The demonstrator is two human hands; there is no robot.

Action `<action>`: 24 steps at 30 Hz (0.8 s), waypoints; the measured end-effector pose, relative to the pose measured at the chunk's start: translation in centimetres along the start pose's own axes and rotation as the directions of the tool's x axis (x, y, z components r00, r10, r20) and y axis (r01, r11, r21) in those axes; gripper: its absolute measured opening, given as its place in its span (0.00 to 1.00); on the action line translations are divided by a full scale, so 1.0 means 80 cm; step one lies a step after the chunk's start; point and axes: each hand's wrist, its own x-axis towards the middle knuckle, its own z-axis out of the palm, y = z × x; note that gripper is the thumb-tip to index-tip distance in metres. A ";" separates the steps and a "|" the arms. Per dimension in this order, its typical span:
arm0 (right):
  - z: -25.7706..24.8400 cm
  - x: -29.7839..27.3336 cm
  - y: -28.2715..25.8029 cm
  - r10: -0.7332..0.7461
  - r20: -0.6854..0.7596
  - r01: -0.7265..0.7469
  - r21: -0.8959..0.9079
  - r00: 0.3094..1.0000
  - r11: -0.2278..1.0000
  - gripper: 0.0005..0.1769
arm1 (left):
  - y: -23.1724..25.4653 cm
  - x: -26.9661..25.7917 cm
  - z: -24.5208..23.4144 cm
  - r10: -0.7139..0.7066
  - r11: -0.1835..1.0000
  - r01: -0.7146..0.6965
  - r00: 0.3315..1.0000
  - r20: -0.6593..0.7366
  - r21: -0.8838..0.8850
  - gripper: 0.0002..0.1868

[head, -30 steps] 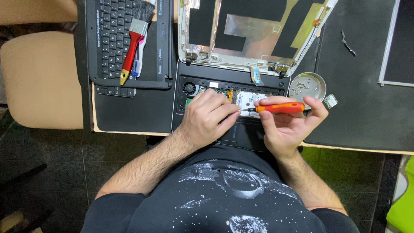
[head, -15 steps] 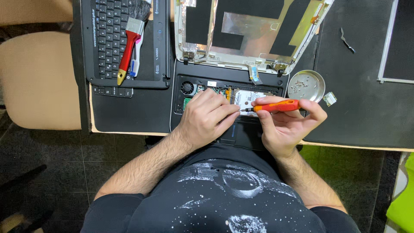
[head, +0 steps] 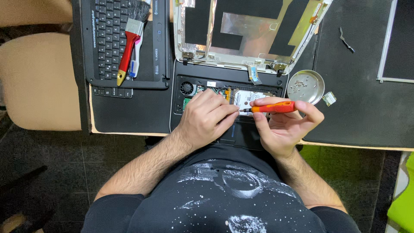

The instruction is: The person uses a screwdriver to remove screws from a laptop's hard drive bay and places them in a metal container. They then remove the hard drive, insert a new one, and begin securing it with screws.

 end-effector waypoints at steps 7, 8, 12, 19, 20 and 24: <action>-0.002 0.000 0.002 -0.006 0.000 0.006 0.014 1.000 1.000 0.47 | 0.000 -0.002 0.002 -0.008 1.000 0.008 1.000 -0.003 -0.004 0.03; -0.002 -0.001 0.002 -0.004 0.002 0.004 0.015 1.000 1.000 0.47 | 0.000 -0.002 0.001 -0.010 1.000 0.010 1.000 -0.001 -0.004 0.03; -0.001 0.001 0.001 -0.001 0.004 0.001 0.014 1.000 1.000 0.46 | 0.001 0.001 0.000 -0.013 1.000 0.013 1.000 0.004 -0.006 0.03; -0.002 -0.001 0.001 0.002 0.000 -0.002 0.004 1.000 1.000 0.47 | -0.001 -0.001 0.002 -0.012 1.000 0.012 1.000 0.001 -0.006 0.02; -0.002 -0.001 0.002 0.002 0.001 -0.002 0.003 1.000 1.000 0.47 | -0.002 -0.002 0.003 -0.012 1.000 0.012 1.000 -0.001 -0.004 0.03; -0.003 -0.003 0.002 0.001 -0.011 -0.002 -0.002 1.000 1.000 0.48 | 0.000 -0.003 0.002 -0.015 1.000 0.015 1.000 -0.003 -0.002 0.02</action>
